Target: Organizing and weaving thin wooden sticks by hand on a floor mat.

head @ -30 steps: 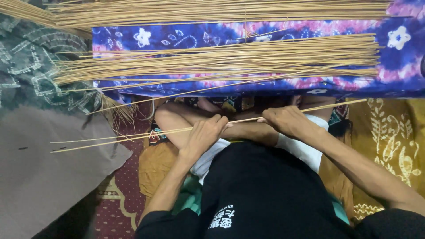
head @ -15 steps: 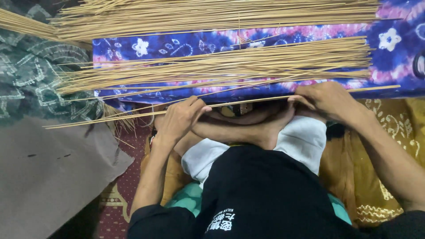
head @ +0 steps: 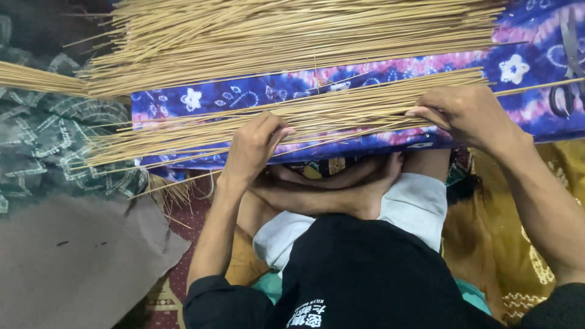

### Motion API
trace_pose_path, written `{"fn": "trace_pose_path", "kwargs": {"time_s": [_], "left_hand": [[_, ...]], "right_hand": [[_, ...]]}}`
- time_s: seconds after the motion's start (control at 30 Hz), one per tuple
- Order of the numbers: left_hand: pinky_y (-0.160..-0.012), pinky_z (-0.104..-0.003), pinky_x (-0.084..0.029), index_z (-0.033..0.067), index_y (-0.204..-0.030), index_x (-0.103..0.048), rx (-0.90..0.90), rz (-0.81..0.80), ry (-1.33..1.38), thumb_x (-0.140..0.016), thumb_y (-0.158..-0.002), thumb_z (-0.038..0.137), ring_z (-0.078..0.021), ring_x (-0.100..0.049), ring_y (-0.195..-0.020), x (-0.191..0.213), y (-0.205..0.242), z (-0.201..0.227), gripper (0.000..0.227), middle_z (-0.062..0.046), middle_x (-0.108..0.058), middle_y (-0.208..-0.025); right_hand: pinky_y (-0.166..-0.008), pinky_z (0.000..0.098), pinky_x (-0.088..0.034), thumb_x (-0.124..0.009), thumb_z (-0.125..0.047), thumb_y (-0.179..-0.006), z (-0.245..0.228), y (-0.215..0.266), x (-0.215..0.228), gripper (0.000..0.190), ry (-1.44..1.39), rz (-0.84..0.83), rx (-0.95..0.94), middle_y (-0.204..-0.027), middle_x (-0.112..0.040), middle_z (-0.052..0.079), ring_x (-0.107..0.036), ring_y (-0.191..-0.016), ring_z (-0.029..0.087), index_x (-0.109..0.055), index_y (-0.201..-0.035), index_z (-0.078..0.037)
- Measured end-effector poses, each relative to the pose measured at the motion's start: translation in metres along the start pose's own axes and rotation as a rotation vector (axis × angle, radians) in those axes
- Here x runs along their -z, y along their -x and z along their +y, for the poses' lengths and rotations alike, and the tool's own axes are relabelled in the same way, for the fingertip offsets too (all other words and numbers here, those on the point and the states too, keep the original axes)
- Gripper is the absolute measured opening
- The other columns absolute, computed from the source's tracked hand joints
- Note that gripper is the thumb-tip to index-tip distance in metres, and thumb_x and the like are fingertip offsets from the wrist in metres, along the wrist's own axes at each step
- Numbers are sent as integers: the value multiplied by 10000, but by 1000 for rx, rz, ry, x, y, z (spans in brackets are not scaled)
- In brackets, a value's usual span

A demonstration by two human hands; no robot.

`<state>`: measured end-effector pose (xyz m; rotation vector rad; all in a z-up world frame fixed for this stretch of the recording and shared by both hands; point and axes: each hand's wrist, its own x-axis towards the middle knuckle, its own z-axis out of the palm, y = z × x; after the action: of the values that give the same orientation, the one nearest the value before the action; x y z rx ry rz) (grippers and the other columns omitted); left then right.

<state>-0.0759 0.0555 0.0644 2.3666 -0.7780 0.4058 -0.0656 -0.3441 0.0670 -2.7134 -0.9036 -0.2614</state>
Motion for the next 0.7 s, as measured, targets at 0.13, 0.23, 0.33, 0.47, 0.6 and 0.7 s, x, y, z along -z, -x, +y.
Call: {"fn": "trace_pose_path", "kwargs": {"time_s": [0.13, 0.23, 0.33, 0.47, 0.6, 0.7], "left_hand": [[-600, -328, -471, 17, -957, -692, 65, 19, 90, -755, -901, 58, -182, -573, -649, 10, -5, -4, 94, -49, -626, -849], [-574, -298, -471, 50, -1008, -751, 131, 45, 68, -760, -904, 55, -140, -565, -620, 11, -2, -22, 104, -38, -673, -880], [-661, -309, -512, 41, -1048, -736, 126, 7, 126, -738, -886, 6, -169, -627, -718, 6, -1, -33, 166, -51, -679, -935], [-878, -390, -476, 23, -1076, -700, 49, 38, -33, -746, -910, 125, -236, -599, -918, -8, -2, -46, 200, -84, -661, -1036], [-1041, -542, -440, 55, -1363, -548, 26, -122, -154, -667, -928, 496, -355, -526, -1198, -24, 5, -50, 631, -201, -537, -1301], [-1101, -551, -343, 30, -1400, -507, -24, -232, -190, -699, -844, 592, -369, -444, -1236, -31, 5, -40, 814, -200, -454, -1354]], "right_hand": [[-584, 338, -492, -726, -177, -968, 44, 9, -21, 133, -30, 11, -14, -855, -723, 52, -608, -611, 209, -755, -974, -47], [-646, 307, -549, -744, -159, -946, 66, 14, -25, 192, -118, -25, -85, -932, -741, 100, -649, -680, 205, -774, -1048, 1], [-587, 329, -477, -758, -140, -938, 71, 17, -28, 191, -154, -26, -139, -839, -657, 109, -556, -622, 206, -771, -1026, 30], [-765, 352, -505, -763, -193, -918, 65, 13, -31, 311, -104, 6, -119, -1029, -675, 133, -586, -849, 240, -771, -1164, -4], [-1082, 488, -519, -757, -360, -838, 63, 9, -42, 628, -25, 12, -25, -1361, -637, 229, -606, -1223, 366, -677, -1358, -18], [-1163, 541, -452, -803, -350, -731, 31, -7, -38, 797, 13, -63, 72, -1446, -547, 209, -533, -1341, 384, -550, -1420, -39]]}}
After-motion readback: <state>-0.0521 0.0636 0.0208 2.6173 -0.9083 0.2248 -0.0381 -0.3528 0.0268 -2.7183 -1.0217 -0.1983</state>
